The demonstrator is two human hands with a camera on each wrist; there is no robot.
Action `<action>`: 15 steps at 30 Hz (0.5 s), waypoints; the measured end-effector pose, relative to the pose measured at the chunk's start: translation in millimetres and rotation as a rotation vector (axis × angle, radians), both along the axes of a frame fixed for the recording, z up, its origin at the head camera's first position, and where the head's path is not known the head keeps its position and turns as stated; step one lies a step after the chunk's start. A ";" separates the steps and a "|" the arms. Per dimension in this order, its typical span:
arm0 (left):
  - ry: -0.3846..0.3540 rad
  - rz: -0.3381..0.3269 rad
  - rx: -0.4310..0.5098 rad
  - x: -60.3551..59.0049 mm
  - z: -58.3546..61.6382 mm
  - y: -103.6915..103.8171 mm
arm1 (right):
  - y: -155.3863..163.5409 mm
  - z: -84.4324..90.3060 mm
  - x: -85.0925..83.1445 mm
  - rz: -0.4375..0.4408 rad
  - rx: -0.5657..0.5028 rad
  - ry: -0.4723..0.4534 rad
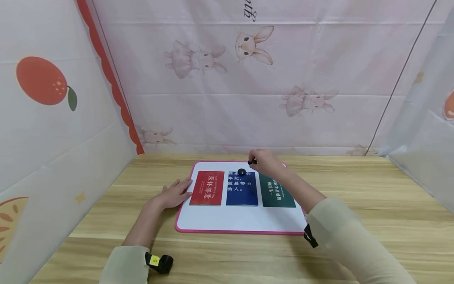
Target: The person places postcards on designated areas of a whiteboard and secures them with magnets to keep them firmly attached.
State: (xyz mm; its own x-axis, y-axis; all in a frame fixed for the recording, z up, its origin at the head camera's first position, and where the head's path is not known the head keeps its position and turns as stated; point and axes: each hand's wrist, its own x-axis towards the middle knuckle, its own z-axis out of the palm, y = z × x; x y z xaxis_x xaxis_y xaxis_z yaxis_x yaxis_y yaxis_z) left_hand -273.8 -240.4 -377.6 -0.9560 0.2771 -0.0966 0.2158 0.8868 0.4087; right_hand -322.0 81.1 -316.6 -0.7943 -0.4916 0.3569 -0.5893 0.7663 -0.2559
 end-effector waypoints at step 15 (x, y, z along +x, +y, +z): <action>-0.012 0.050 0.011 -12.2 1.9 11.9 | -12.1 0.2 -31.2 0.052 0.001 -0.075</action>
State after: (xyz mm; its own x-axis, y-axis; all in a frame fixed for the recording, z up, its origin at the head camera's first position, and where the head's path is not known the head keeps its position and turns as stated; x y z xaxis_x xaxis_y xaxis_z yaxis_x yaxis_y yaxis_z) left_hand -286.0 -228.5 -375.6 -0.9674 0.2306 -0.1051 0.1668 0.8917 0.4208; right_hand -353.1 69.0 -316.4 -0.7920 -0.5333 0.2972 -0.6077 0.7353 -0.3001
